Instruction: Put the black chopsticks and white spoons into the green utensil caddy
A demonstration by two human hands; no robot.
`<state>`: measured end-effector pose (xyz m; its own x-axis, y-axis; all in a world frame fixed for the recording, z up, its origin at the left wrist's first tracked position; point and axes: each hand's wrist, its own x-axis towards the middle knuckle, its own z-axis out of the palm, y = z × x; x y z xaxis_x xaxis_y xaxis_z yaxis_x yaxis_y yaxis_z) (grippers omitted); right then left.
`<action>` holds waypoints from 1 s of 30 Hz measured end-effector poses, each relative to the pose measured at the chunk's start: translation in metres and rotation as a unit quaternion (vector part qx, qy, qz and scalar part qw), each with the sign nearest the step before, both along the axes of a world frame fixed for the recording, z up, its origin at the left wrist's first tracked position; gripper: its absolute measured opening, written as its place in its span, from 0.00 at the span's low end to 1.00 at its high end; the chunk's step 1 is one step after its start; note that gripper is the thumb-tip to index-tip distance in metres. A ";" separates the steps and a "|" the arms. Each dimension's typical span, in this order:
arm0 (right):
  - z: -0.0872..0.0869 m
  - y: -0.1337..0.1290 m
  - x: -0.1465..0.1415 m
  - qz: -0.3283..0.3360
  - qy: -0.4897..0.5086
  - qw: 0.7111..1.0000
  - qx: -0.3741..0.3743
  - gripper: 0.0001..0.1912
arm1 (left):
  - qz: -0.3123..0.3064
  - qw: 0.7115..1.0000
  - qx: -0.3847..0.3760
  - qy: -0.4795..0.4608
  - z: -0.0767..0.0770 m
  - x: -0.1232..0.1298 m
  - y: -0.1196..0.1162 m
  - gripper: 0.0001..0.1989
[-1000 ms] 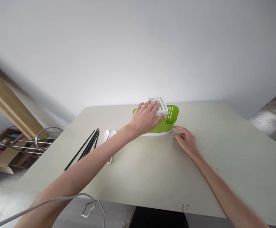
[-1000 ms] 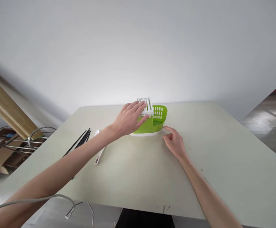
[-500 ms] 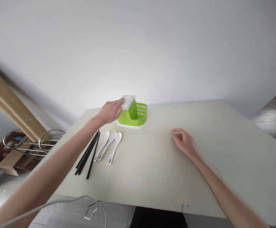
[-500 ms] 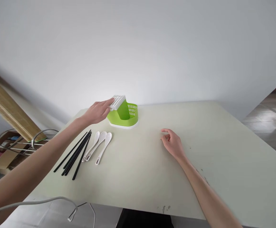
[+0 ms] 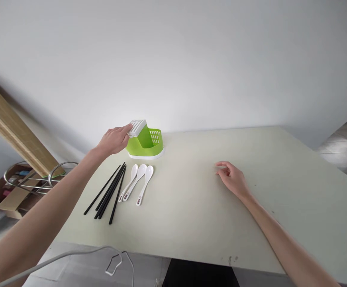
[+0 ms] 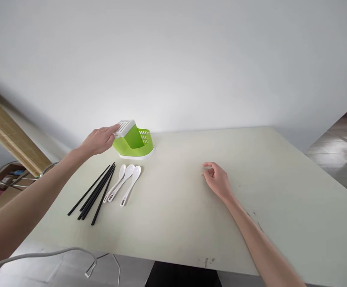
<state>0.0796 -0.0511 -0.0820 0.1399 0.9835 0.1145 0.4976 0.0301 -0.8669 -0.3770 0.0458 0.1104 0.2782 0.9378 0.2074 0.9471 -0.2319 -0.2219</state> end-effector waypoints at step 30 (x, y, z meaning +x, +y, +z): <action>0.004 -0.005 -0.003 -0.014 -0.019 1.000 -0.011 0.14 | -0.111 0.699 -0.260 -0.657 -0.170 0.218 -0.077 0.10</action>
